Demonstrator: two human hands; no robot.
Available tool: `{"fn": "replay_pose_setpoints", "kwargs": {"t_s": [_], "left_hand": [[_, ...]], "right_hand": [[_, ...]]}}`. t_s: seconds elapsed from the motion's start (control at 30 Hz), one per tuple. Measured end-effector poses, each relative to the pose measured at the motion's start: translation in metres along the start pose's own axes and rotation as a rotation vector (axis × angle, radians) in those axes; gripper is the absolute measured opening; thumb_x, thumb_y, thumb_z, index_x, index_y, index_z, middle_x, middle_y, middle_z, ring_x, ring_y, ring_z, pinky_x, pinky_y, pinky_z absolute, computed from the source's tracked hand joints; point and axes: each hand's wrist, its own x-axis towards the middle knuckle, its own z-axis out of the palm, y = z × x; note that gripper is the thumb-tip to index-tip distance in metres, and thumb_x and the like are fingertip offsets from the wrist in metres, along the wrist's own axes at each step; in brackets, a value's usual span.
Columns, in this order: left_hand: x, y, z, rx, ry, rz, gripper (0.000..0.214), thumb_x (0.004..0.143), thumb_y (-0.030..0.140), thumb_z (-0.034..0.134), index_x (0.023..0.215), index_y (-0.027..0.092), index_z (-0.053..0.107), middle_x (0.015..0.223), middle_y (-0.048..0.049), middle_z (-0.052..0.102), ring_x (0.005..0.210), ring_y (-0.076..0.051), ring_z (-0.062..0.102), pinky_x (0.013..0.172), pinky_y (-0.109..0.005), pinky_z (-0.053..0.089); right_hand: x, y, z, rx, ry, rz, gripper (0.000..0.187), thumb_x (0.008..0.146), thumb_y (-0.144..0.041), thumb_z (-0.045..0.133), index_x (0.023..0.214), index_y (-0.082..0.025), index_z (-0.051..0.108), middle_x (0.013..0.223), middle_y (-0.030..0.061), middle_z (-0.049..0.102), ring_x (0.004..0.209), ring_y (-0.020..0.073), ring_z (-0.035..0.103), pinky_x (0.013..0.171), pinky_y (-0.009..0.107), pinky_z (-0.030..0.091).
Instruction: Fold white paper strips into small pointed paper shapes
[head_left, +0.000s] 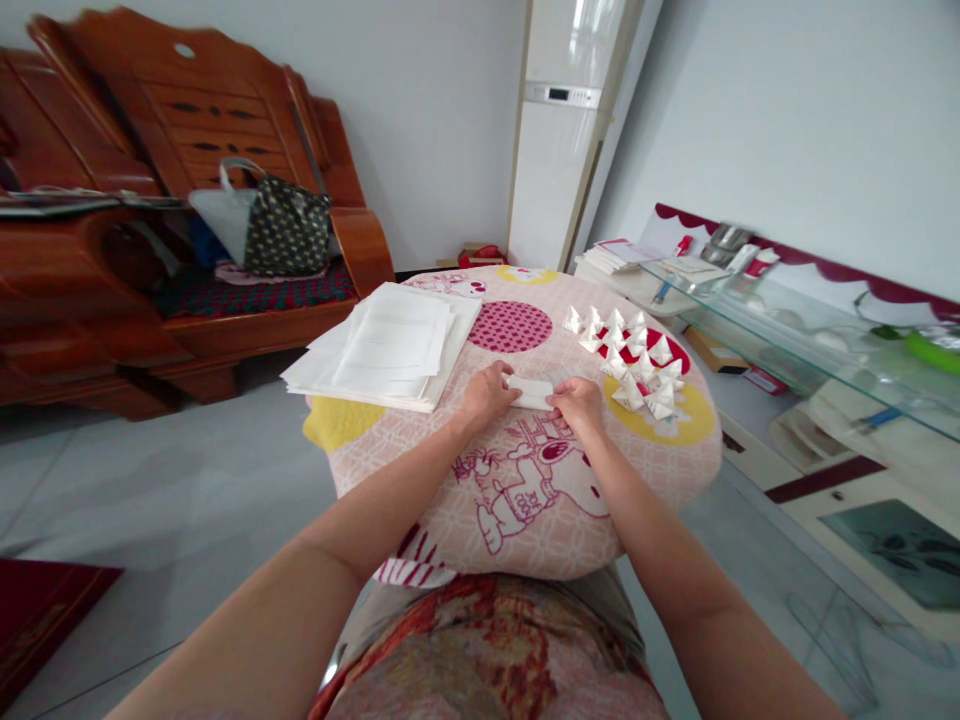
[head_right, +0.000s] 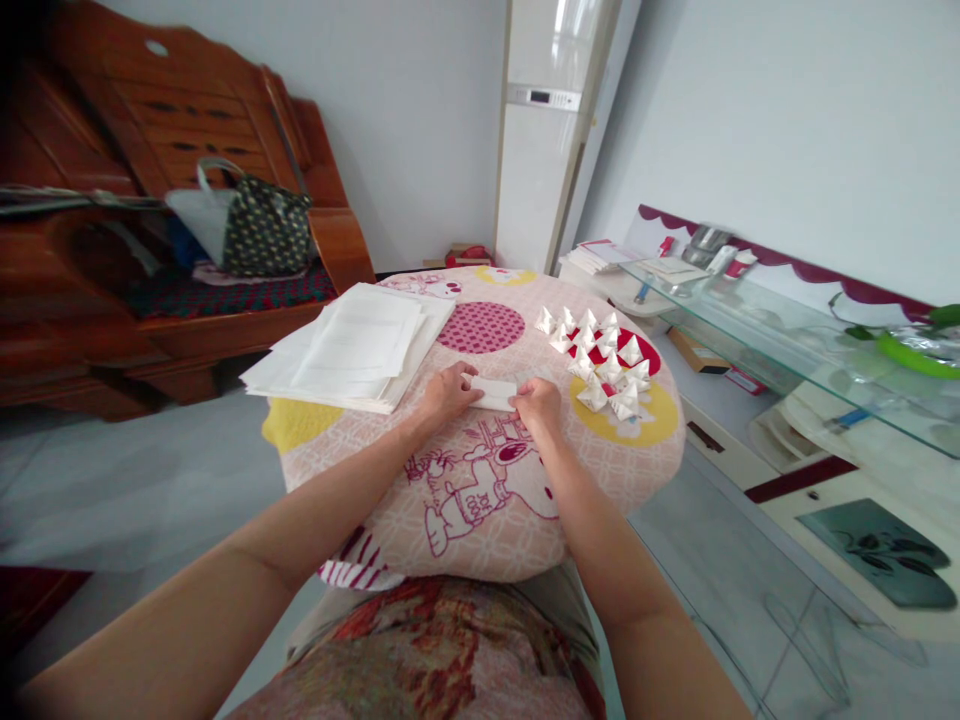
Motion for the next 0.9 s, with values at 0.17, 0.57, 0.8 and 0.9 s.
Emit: {"fn": "replay_pose_setpoints", "kwargs": {"t_s": [0.17, 0.57, 0.8, 0.9], "left_hand": [[0.001, -0.002, 0.002, 0.011, 0.008, -0.010, 0.041, 0.086, 0.019, 0.070, 0.127, 0.016, 0.063, 0.092, -0.0032, 0.075, 0.085, -0.018, 0.068, 0.076, -0.026, 0.047], [0.004, -0.007, 0.008, 0.011, 0.054, 0.010, 0.042, 0.085, 0.016, 0.068, 0.127, 0.016, 0.062, 0.095, -0.0044, 0.075, 0.091, -0.019, 0.070, 0.082, -0.028, 0.050], [0.006, -0.006, 0.006, 0.011, 0.042, -0.026, 0.043, 0.086, 0.017, 0.070, 0.127, 0.016, 0.061, 0.097, -0.0060, 0.076, 0.095, -0.021, 0.070, 0.085, -0.029, 0.051], [0.007, -0.005, 0.005, 0.015, 0.042, -0.041, 0.043, 0.085, 0.017, 0.071, 0.126, 0.016, 0.061, 0.097, -0.0064, 0.076, 0.096, -0.021, 0.071, 0.087, -0.030, 0.051]], "right_hand": [[0.003, 0.003, 0.002, -0.017, -0.003, -0.038, 0.006, 0.077, -0.011, 0.070, 0.076, -0.016, 0.070, 0.046, -0.0046, 0.058, 0.040, 0.0138, 0.057, 0.039, 0.021, 0.042], [0.005, 0.002, 0.001, -0.114, 0.033, -0.149, 0.010, 0.074, -0.016, 0.071, 0.079, -0.013, 0.079, 0.051, -0.0002, 0.066, 0.050, 0.0170, 0.064, 0.050, 0.023, 0.045], [0.009, 0.005, 0.001, -0.152, 0.033, -0.172, 0.016, 0.076, -0.016, 0.071, 0.086, -0.013, 0.082, 0.063, 0.0037, 0.073, 0.053, 0.0170, 0.067, 0.052, 0.024, 0.047], [0.011, 0.005, 0.003, -0.165, 0.036, -0.176, 0.016, 0.076, -0.014, 0.072, 0.087, -0.012, 0.082, 0.068, 0.0050, 0.076, 0.054, 0.0164, 0.068, 0.052, 0.023, 0.047]]}}
